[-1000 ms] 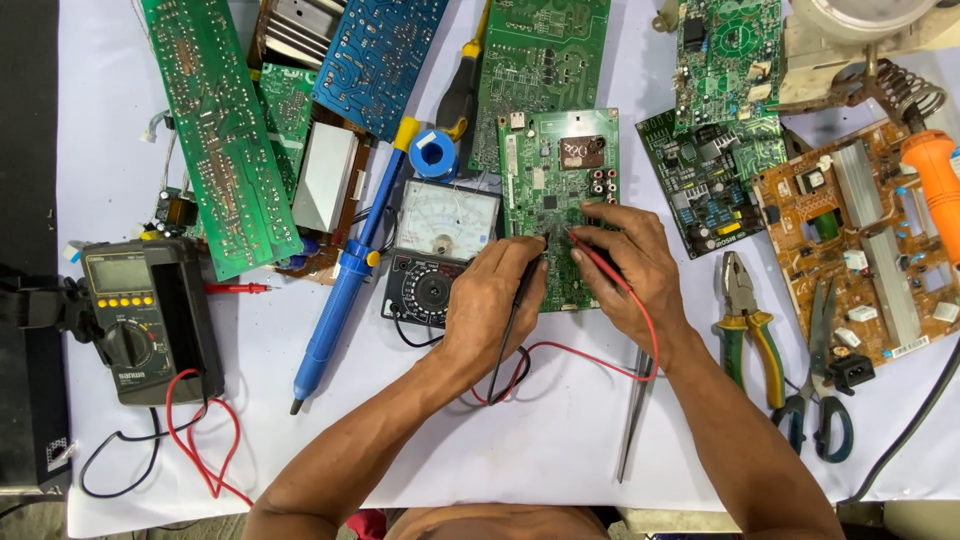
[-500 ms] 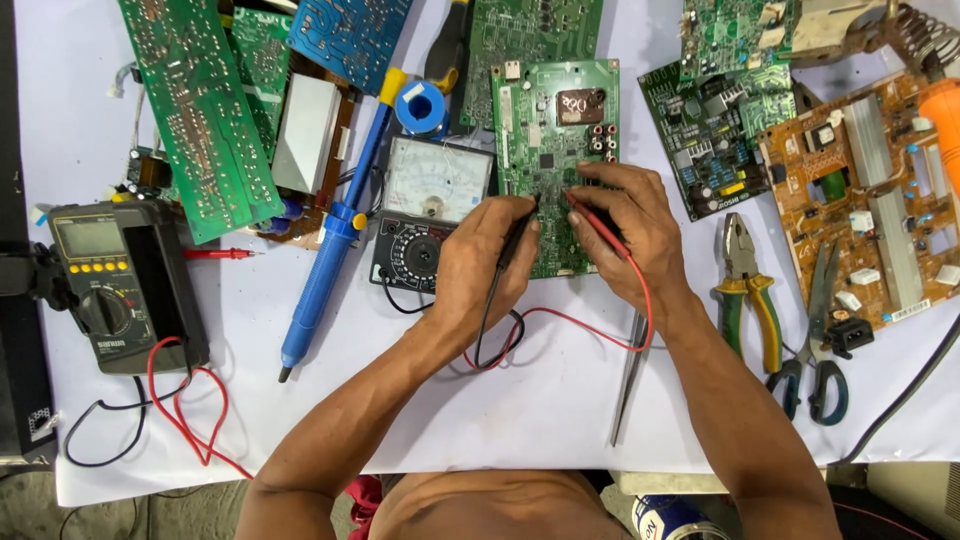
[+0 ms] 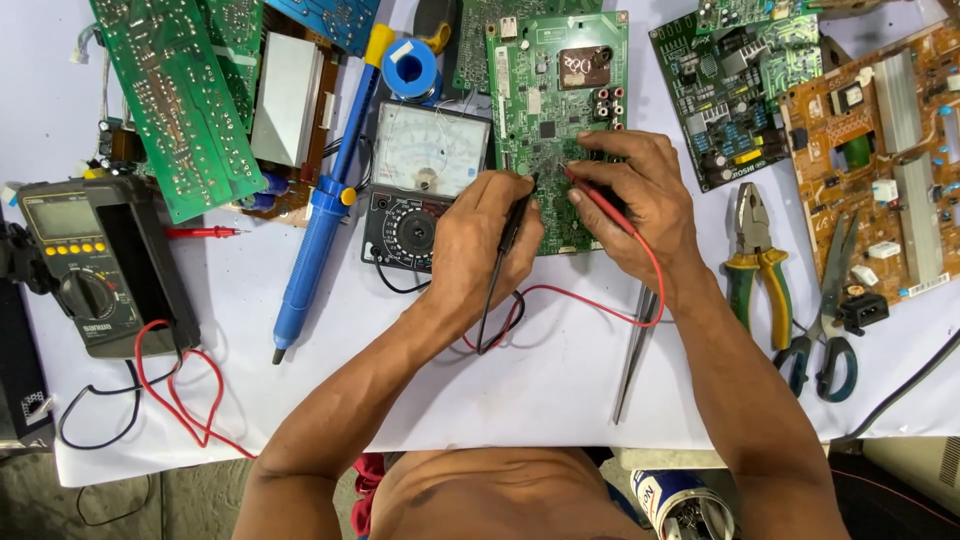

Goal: Testing electrical components on a circuit board using a multimeter and probes to diagnose issues.

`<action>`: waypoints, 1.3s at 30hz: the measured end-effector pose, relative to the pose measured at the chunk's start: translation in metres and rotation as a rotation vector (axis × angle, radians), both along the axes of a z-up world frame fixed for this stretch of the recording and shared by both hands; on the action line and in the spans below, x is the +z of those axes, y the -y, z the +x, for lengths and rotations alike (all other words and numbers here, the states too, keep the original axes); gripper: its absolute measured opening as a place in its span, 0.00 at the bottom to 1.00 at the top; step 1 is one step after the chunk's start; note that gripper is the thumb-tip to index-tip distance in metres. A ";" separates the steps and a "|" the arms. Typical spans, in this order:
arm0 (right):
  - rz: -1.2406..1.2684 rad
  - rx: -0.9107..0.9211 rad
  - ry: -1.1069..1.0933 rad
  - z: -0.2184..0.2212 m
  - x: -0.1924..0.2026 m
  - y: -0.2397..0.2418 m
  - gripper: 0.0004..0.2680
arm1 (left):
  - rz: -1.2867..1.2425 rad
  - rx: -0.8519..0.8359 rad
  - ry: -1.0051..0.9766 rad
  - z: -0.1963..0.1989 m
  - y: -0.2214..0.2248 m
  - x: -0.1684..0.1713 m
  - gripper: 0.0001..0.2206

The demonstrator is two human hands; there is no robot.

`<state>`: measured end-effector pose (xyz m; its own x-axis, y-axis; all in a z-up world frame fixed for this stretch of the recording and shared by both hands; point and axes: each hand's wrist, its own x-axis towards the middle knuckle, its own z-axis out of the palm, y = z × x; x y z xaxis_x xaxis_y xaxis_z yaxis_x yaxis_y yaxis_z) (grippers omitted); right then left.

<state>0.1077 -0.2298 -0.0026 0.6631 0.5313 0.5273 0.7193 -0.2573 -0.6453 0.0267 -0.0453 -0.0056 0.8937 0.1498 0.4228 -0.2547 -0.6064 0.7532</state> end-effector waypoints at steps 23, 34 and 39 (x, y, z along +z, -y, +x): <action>-0.007 -0.033 -0.039 0.000 0.003 -0.005 0.06 | -0.007 0.044 0.014 0.000 0.002 0.005 0.04; -0.058 -0.042 -0.017 -0.001 0.005 -0.008 0.07 | 0.073 0.070 0.030 -0.001 0.002 0.004 0.04; -0.046 -0.039 -0.030 -0.003 0.012 -0.014 0.08 | 0.055 0.065 0.028 -0.001 0.003 0.006 0.04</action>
